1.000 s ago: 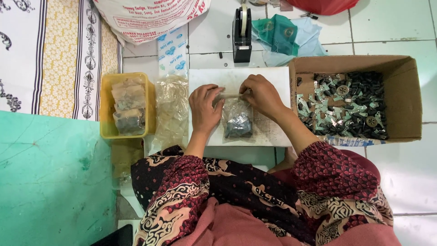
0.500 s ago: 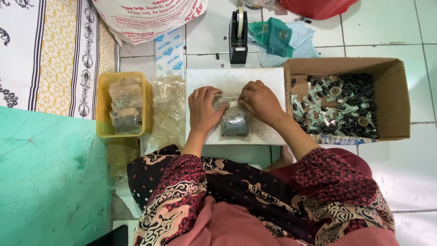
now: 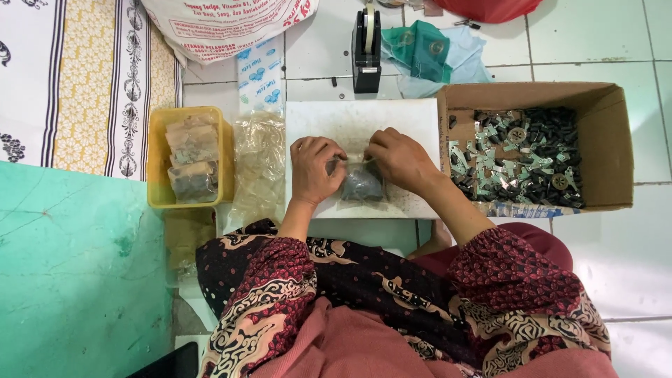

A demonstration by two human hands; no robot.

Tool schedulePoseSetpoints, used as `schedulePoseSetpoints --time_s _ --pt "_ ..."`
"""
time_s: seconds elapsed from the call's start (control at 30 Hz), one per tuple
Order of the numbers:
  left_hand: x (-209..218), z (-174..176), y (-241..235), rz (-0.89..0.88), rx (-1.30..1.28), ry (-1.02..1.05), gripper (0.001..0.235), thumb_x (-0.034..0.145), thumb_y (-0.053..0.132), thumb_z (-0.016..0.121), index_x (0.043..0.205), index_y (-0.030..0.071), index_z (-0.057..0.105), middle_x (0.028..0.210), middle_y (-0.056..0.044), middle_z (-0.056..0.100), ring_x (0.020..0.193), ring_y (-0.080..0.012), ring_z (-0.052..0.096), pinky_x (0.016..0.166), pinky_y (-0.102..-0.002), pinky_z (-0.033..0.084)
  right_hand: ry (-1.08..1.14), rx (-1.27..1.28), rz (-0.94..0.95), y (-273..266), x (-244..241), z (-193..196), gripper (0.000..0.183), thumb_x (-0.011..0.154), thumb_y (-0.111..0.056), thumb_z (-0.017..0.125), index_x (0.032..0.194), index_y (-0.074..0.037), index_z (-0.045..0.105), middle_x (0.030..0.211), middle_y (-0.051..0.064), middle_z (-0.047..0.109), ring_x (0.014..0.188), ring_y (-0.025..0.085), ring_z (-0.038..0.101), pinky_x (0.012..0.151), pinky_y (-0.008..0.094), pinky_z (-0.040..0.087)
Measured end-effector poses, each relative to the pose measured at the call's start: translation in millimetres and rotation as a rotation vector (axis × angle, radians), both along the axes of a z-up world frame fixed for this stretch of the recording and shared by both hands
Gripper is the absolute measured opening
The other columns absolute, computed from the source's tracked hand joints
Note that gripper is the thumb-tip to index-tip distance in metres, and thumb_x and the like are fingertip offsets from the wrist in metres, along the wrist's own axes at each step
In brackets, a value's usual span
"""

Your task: The person sorts small metal components from a large box, places them into a small plastic bag, and then seals the bag using an adhesive strip.

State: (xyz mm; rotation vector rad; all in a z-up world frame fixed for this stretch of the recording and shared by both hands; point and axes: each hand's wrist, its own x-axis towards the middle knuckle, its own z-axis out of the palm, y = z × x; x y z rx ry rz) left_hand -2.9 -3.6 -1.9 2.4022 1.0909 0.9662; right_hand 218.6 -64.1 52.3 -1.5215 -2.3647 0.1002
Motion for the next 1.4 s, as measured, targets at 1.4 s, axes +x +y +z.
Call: schedulePoseSetpoints --time_s 1.4 --pt "0 7 -34 -0.148 0.133 0.150 0.049 0.101 0.044 0.058 0.141 0.016 0.051 0.143 -0.005 0.043 0.133 -0.0255 0.039 0.111 -0.044 0.029 -0.130 -0.215 -0.191 -38 -2 8 0.073 0.090 -0.049 0.065 0.145 -0.006 0.040 0.150 0.015 0.032 0.140 0.032 0.028 0.113 0.042 0.026"
